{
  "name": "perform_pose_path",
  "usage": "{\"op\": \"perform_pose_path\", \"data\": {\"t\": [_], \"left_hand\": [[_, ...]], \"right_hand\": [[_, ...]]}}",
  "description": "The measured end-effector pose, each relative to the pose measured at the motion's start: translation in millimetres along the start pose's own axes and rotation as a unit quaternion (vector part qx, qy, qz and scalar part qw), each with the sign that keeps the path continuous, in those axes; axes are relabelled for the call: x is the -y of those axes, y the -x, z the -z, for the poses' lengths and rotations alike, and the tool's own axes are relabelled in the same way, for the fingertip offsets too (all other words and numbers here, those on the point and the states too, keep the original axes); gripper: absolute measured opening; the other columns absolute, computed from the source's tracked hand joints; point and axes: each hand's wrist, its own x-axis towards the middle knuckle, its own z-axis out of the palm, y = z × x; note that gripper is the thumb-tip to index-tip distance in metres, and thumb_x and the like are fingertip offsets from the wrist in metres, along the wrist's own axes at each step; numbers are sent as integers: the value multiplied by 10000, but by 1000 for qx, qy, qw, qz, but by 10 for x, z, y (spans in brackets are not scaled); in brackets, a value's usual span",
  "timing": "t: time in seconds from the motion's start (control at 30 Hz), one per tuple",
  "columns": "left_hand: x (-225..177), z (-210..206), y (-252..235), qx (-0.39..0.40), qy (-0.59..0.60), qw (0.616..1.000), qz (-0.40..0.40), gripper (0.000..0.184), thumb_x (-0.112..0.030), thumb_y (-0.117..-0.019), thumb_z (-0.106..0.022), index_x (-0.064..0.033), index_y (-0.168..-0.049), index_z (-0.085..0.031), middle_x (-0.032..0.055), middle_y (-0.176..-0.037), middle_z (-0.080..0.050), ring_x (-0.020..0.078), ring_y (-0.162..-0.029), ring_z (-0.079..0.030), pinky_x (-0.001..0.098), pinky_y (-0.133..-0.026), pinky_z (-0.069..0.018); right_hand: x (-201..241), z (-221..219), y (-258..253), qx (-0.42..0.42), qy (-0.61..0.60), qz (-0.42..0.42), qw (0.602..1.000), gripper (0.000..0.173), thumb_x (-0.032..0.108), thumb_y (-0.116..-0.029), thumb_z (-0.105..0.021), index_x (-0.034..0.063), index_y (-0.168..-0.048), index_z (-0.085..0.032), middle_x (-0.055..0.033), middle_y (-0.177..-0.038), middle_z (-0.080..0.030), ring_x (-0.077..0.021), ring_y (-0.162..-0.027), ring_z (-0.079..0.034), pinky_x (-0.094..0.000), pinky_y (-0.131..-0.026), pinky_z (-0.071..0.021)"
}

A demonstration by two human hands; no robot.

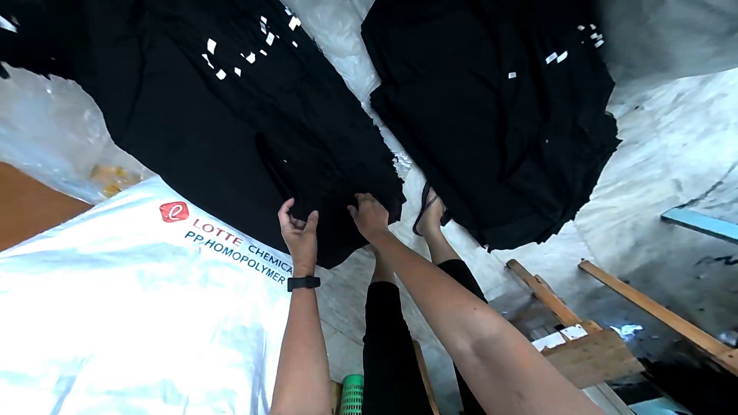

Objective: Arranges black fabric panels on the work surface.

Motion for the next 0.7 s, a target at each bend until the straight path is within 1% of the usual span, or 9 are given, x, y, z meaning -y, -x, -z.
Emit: {"op": "perform_pose_path", "data": {"t": [0.07,0.13,0.23,0.3,0.33,0.4,0.5,0.6,0.7], "left_hand": [[-13,-51,11,-5,24,1000,6,547,-71,-907,-753,-73,-1397,-510,25,-865,-534,52,-650,-487,213,-628,-449],[-71,-47,25,22,34,999,22,515,-65,-919,-733,-55,-1382,-506,20,-877,-557,51,-694,-529,225,-682,-489],[-101,-26,16,18,5,1000,24,374,-105,-902,-773,-19,-1222,-600,12,-807,-561,37,-632,-499,218,-624,-467],[-77,-21,-11,7,-11,1000,9,271,-157,-913,-778,-13,-1108,-658,53,-869,-629,73,-717,-561,271,-690,-502],[-76,-16,-20,5,-11,1000,4,280,-178,-935,-757,-3,-1133,-665,103,-992,-679,126,-859,-634,342,-806,-538],[-57,-7,-37,-7,1,1000,-7,358,-191,-1012,-655,16,-1302,-614,178,-1287,-652,229,-1149,-644,445,-1011,-506],[-54,-58,-15,-94,-11,995,-16,285,-139,-1030,-598,-4,-1281,-580,144,-1224,-623,159,-976,-620,341,-849,-521],[-33,-15,25,-61,-91,993,-41,325,-55,-1029,-545,44,-1337,-571,246,-1367,-575,311,-1268,-568,462,-1074,-452],[-59,0,-19,-53,-208,974,-71,375,-54,-994,-579,40,-1357,-570,299,-1340,-534,419,-1234,-538,530,-1017,-457]], "right_hand": [[48,-9,-29,40,61,-24,997,300,201,-1023,-638,-29,-1214,-661,-255,-1249,-653,-440,-1148,-644,-607,-860,-537],[52,-16,-65,51,86,-20,995,256,155,-1018,-624,-38,-1177,-678,-258,-1249,-653,-442,-1177,-630,-598,-870,-535],[-29,39,-143,24,-3,-64,998,284,131,-1026,-570,-50,-1226,-660,-251,-1291,-637,-415,-1248,-593,-586,-976,-499],[-87,66,-94,7,-82,-94,992,268,148,-1041,-555,-32,-1221,-640,-262,-1166,-669,-424,-1116,-647,-599,-908,-509],[-128,51,-38,3,-114,-84,990,263,157,-1049,-554,-25,-1224,-628,-280,-1094,-670,-454,-1036,-655,-621,-839,-512],[-222,17,22,11,-143,-54,988,287,186,-1064,-548,6,-1274,-623,-276,-1093,-677,-462,-1008,-659,-636,-826,-519],[-295,-12,16,-16,-121,21,992,270,140,-1057,-561,-24,-1246,-661,-265,-1134,-688,-437,-1062,-664,-601,-921,-515],[-266,-79,123,18,-11,165,986,281,65,-1013,-564,-15,-1242,-706,-232,-1201,-709,-427,-1163,-652,-579,-1005,-491],[-178,-163,237,53,15,166,985,310,77,-1037,-531,-11,-1292,-683,-213,-1237,-705,-403,-1197,-640,-549,-1018,-467]]}}
